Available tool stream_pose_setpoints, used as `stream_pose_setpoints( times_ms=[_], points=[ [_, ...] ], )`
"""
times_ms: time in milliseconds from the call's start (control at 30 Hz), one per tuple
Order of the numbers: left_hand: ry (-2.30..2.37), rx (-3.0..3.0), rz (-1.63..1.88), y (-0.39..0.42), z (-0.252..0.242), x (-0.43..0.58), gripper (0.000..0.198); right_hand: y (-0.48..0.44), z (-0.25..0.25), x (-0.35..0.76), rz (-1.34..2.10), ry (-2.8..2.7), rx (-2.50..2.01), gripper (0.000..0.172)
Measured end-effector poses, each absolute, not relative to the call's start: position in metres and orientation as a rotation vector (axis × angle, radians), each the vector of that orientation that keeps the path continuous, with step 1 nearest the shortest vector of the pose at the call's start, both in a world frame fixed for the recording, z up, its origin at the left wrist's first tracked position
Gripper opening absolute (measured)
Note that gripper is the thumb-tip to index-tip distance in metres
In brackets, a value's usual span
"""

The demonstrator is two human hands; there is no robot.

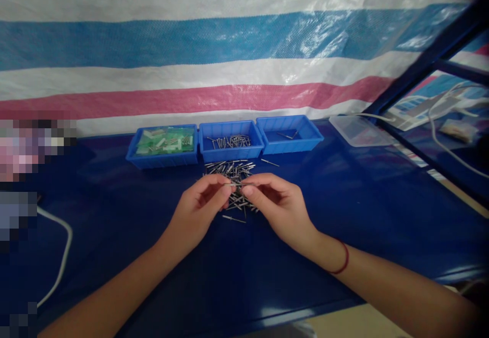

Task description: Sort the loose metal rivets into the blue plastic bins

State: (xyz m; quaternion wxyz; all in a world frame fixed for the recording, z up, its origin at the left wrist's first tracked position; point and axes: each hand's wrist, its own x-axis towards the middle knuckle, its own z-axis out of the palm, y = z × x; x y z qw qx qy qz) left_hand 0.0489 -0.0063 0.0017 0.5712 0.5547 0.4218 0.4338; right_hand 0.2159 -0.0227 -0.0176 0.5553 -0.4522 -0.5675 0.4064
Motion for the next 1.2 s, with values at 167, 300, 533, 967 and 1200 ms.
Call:
stream_pose_setpoints(
  times_ms=[167,300,533,967,1200],
  points=[
    [1.007,1.341,0.945,-0.008,0.005,0.051,0.018,-0.023,-0.013,0.217,0.906,-1.380,-1.028,0.006],
    [1.022,1.440,0.909,-0.008,0.004,0.051,0.020,-0.022,-0.013,0.218,0.885,-1.450,-1.004,0.007],
    [1.045,1.496,0.912,-0.007,-0.004,0.051,0.015,-0.021,-0.010,0.218,0.680,-1.615,-0.974,0.006],
    [1.004,2.438,0.435,-0.027,0.011,0.045,0.019,0.037,-0.019,0.266,0.725,-1.063,-1.269,0.032],
    [0.815,2.874,0.211,-0.043,-0.007,0.057,0.026,0.045,-0.017,0.273,0.973,-0.862,-1.222,0.035]
  ],
)
